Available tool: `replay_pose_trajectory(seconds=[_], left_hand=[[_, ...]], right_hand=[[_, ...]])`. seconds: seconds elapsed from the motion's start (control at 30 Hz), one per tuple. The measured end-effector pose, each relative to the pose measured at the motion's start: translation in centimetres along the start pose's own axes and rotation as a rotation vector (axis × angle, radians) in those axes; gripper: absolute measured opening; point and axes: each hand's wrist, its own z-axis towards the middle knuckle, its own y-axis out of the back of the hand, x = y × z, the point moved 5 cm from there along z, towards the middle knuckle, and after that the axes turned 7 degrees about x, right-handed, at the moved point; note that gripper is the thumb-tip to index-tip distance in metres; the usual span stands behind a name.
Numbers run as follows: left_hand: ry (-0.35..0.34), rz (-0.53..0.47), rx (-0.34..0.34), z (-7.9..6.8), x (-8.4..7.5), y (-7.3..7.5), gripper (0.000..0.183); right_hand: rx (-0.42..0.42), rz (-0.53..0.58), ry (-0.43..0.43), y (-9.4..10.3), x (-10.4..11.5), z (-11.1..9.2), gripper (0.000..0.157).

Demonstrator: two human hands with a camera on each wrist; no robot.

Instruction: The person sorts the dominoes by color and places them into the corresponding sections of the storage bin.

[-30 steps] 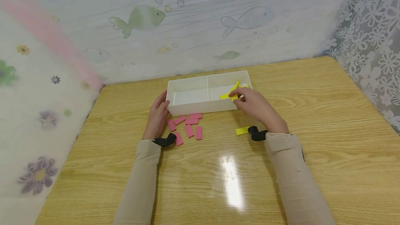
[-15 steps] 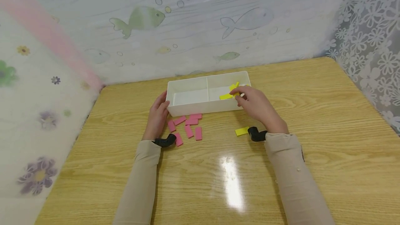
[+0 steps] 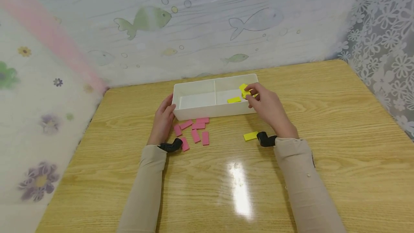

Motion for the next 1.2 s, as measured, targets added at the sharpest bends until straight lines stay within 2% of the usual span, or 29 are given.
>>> replay_pose_trajectory(seconds=[0.13,0.23,0.37,0.5,0.87,1.2], left_hand=[[0.010,0.001,0.007,0.0,-0.2,0.0,0.045],[0.012,-0.007,0.013,-0.4,-0.9,-0.3,0.046],[0.006,-0.002,0.019,-0.7,-1.9,-0.8,0.046],[0.002,0.009,0.024,-0.8,-2.2,-0.9,0.046],[0.020,0.028,0.011,-0.9,-2.2,-0.7,0.049],[0.021,0.011,-0.008,-0.2,-0.4,-0.1,0.045]], right_hand=[[-0.027,0.008,-0.008,0.1,-0.2,0.0,0.030],[-0.045,0.026,-0.022,0.1,-0.5,0.0,0.030],[-0.055,0.084,-0.046,0.1,-0.9,0.0,0.034],[-0.042,0.142,-0.064,-0.1,-1.2,0.1,0.035],[-0.051,0.193,-0.077,-0.5,-1.2,0.2,0.035],[-0.031,0.273,-0.081,-0.7,-1.3,0.3,0.040]])
